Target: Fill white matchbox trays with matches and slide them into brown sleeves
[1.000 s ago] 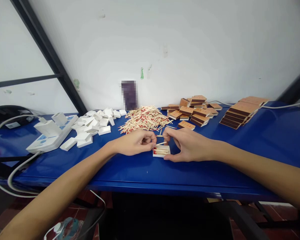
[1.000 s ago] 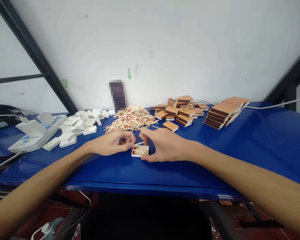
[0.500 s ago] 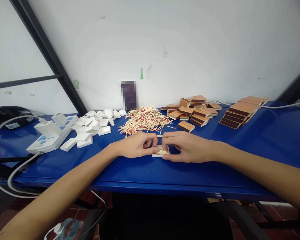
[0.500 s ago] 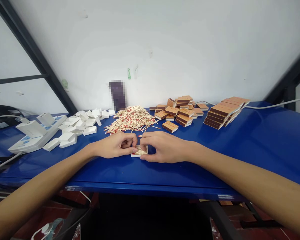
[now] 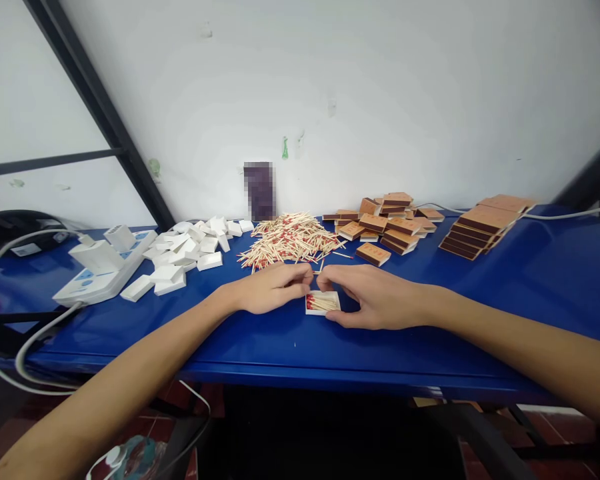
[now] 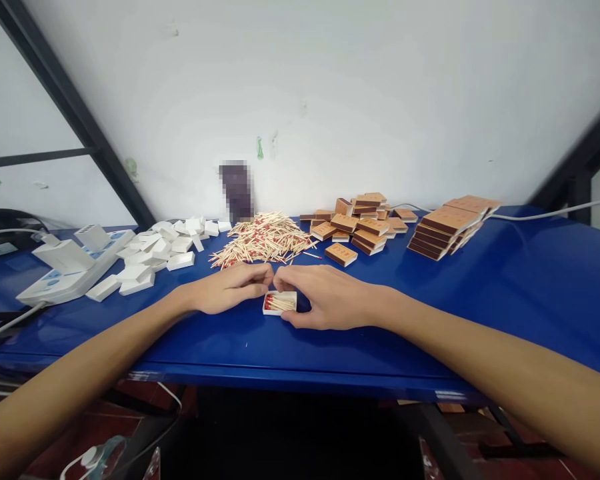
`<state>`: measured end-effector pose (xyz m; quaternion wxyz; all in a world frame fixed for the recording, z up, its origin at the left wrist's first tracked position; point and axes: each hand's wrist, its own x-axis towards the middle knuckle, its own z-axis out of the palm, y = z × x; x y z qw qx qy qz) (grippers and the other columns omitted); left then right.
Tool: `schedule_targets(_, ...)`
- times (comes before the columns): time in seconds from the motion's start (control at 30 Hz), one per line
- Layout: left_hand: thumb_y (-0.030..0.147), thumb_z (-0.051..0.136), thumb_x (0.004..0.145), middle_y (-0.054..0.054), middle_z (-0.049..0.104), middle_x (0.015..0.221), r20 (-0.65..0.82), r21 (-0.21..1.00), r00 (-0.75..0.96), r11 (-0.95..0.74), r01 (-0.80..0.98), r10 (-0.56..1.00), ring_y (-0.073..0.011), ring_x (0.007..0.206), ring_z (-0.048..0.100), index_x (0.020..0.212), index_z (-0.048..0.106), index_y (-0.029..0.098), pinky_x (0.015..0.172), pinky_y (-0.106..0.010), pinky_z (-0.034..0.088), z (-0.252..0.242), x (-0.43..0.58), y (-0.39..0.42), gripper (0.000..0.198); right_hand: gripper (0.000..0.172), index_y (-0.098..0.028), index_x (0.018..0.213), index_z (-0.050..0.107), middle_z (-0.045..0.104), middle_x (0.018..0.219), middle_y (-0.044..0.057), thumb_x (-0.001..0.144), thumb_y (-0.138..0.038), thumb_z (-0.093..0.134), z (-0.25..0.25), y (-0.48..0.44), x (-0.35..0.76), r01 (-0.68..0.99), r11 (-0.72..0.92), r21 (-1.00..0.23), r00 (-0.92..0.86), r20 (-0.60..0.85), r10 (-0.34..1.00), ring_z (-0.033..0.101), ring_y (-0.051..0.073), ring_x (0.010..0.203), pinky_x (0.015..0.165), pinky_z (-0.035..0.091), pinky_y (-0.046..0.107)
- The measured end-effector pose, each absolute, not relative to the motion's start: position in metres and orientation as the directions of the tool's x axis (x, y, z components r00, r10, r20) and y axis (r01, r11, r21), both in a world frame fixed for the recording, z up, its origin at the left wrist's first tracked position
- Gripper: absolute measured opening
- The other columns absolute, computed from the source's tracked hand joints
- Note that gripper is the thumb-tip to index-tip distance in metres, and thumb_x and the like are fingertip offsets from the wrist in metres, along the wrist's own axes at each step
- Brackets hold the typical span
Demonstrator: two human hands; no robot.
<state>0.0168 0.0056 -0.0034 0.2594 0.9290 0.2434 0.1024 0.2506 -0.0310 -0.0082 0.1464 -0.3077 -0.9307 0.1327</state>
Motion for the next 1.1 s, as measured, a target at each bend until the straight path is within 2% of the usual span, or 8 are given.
schedule_targets(0.1, 0.027, 0.051, 0.092, 0.005, 0.046, 0.068, 0.043, 0.54, 0.863, -0.739, 0.404, 0.504, -0.0108, 0.061, 0.042, 0.086, 0.044, 0.019, 0.058, -0.024, 0.032, -0.004, 0.015, 0.007, 0.012, 0.021, -0.021, 0.094, 0.048, 0.059, 0.086, 0.0, 0.085, -0.034, 0.062, -0.008, -0.032, 0.25, 0.543, 0.762, -0.353, -0.76, 0.181, 0.625, 0.052, 0.015, 0.07, 0.062, 0.036, 0.027)
schedule_targets(0.27, 0.037, 0.057, 0.09, 0.006, 0.041, 0.065, 0.063, 0.515, 0.866, -0.76, 0.397, 0.496, -0.0098, 0.057, 0.037, 0.084, 0.045, 0.019, 0.055, -0.023, 0.028, -0.003, 0.016, 0.004, 0.023, 0.023, -0.021, 0.097, 0.049, 0.06, 0.088, 0.0, 0.085, -0.037, 0.063, -0.01, -0.031, 0.25, 0.537, 0.759, -0.369, -0.755, 0.191, 0.627, 0.052, 0.014, 0.069, 0.063, 0.037, 0.027)
schedule_targets(0.37, 0.043, 0.056, 0.091, 0.006, 0.041, 0.065, 0.054, 0.524, 0.865, -0.752, 0.4, 0.498, -0.0103, 0.057, 0.038, 0.089, 0.048, 0.019, 0.054, -0.023, 0.028, -0.002, 0.015, 0.003, 0.026, 0.023, -0.022, 0.098, 0.051, 0.061, 0.09, 0.001, 0.086, -0.037, 0.062, -0.011, -0.029, 0.25, 0.54, 0.758, -0.365, -0.757, 0.182, 0.627, 0.053, 0.015, 0.07, 0.064, 0.037, 0.027)
schedule_targets(0.47, 0.041, 0.049, 0.095, 0.005, 0.045, 0.066, 0.069, 0.527, 0.843, -0.737, 0.423, 0.533, -0.0115, 0.058, 0.042, 0.096, 0.05, 0.019, 0.055, -0.024, 0.03, -0.003, 0.012, 0.006, 0.023, 0.02, -0.022, 0.096, 0.051, 0.062, 0.091, 0.001, 0.085, -0.034, 0.062, -0.01, -0.03, 0.25, 0.579, 0.745, -0.332, -0.726, 0.207, 0.656, 0.055, 0.016, 0.072, 0.065, 0.038, 0.028)
schedule_targets(0.6, 0.035, 0.037, 0.099, 0.004, 0.048, 0.065, 0.186, 0.413, 0.794, -0.779, 0.472, 0.579, -0.0119, 0.059, 0.045, 0.09, 0.051, 0.018, 0.059, -0.024, 0.033, -0.008, 0.006, 0.015, 0.023, 0.02, -0.022, 0.096, 0.049, 0.062, 0.09, 0.001, 0.083, -0.031, 0.061, -0.012, -0.031, 0.248, 0.573, 0.764, -0.297, -0.743, 0.205, 0.637, 0.055, 0.017, 0.072, 0.065, 0.039, 0.029)
schedule_targets(0.87, 0.025, 0.044, 0.093, 0.004, 0.051, 0.062, 0.282, 0.293, 0.757, -0.804, 0.518, 0.59, -0.0126, 0.059, 0.047, 0.087, 0.054, 0.018, 0.061, -0.025, 0.031, -0.009, 0.0, 0.023, 0.014, 0.024, -0.022, 0.103, 0.049, 0.063, 0.095, 0.002, 0.083, -0.029, 0.061, -0.012, -0.04, 0.242, 0.568, 0.755, -0.326, -0.754, 0.161, 0.637, 0.058, 0.018, 0.078, 0.068, 0.042, 0.031)
schedule_targets(1.0, 0.02, 0.046, 0.09, 0.002, 0.056, 0.07, 0.307, 0.24, 0.761, -0.82, 0.519, 0.572, -0.0144, 0.068, 0.051, 0.087, 0.056, 0.018, 0.066, -0.026, 0.034, -0.01, 0.0, 0.024, 0.01, 0.029, -0.022, 0.106, 0.052, 0.064, 0.093, 0.002, 0.084, -0.038, 0.063, -0.008, -0.046, 0.243, 0.534, 0.784, -0.317, -0.786, 0.155, 0.598, 0.059, 0.019, 0.077, 0.069, 0.043, 0.032)
schedule_targets(1.1, 0.018, 0.045, 0.09, -0.001, 0.061, 0.081, 0.323, 0.217, 0.759, -0.825, 0.522, 0.565, -0.0159, 0.076, 0.054, 0.09, 0.057, 0.017, 0.073, -0.028, 0.038, -0.011, 0.0, 0.025, 0.012, 0.026, -0.02, 0.108, 0.052, 0.065, 0.095, 0.005, 0.094, -0.041, 0.05, -0.007, -0.036, 0.249, 0.544, 0.784, -0.3, -0.757, 0.227, 0.612, 0.059, 0.018, 0.076, 0.069, 0.045, 0.032)
